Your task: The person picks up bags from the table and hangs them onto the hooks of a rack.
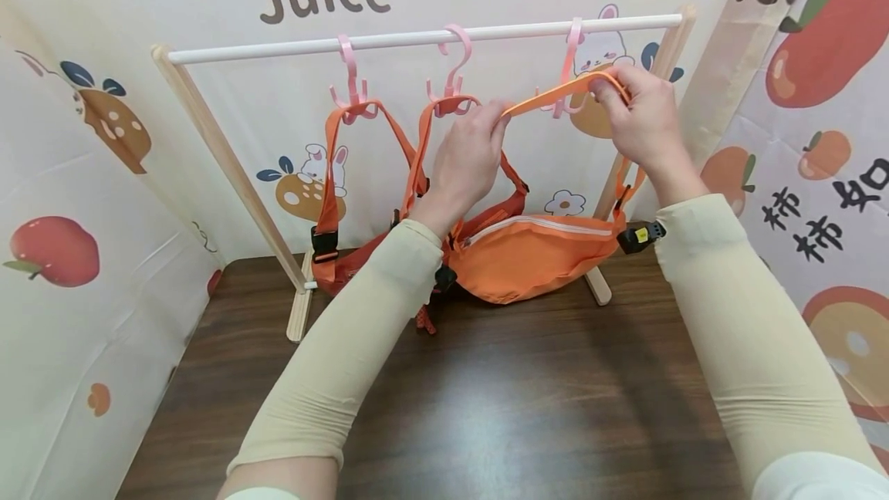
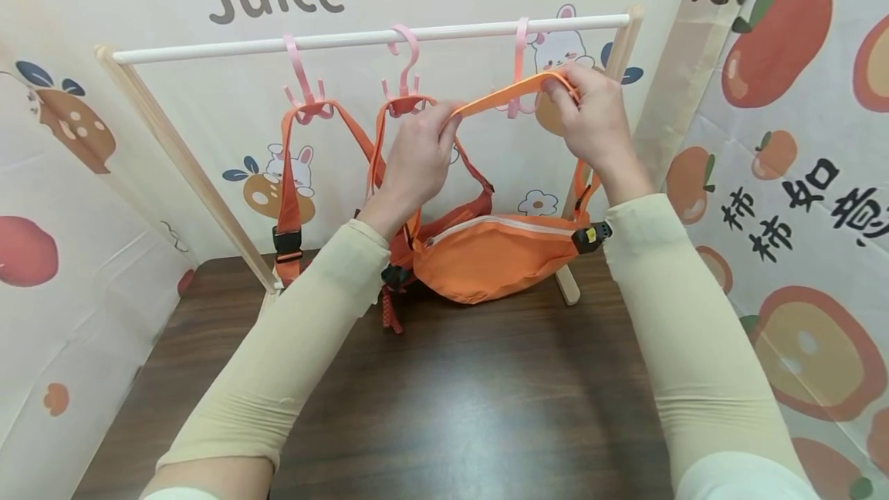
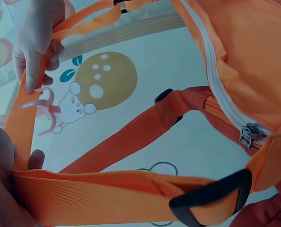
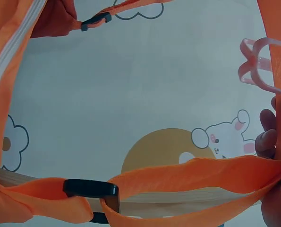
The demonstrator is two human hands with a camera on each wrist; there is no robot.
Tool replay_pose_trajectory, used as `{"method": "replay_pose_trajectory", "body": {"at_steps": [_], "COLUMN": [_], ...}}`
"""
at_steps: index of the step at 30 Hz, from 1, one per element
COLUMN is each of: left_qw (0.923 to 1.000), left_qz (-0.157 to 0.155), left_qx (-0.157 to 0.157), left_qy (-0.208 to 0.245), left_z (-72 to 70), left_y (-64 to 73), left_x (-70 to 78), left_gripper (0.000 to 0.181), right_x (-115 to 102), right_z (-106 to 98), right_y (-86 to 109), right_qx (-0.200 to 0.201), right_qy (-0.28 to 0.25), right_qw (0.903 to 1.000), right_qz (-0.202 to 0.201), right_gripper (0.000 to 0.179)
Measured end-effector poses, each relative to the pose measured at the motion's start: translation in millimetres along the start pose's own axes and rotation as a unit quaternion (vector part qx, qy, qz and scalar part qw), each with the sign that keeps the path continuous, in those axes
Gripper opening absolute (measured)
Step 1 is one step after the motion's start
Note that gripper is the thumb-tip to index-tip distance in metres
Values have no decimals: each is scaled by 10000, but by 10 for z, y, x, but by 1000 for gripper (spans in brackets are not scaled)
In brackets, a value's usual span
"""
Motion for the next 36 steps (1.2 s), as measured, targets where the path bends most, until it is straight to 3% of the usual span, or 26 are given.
{"method": "replay_pose_trajectory", "body": {"at_steps": [21,27,36], "left_qw": [9991,9991,9965], "left_qz": [-351,-321,-679], "left_qx": [-239,-184,-458], "left_qy": [67,217,153], "left_z": [193,226,359], "left_y": [51,68,189], "left_x": [-205,-260,-394], "left_gripper": [32,30,29], "right_x": [159,148,176], "right_z": [282,322,397], "right_y": [72,80,98], "right_qx": [-793,-891,-997], "right_qy": [-23,40,20], "right_qw": [9959,9954,9947], "right_qz": [432,347,232], "right_gripper": [45,45,40]}}
Point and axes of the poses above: each hand's wrist, its own y-axis away from the middle knuckle, its own z-axis out of the palm, x = y × z, the point moved 8 cm from there along -y, towards the middle knuckle, and after that the axes turned 3 degrees about -z, right-handed, at the moved point
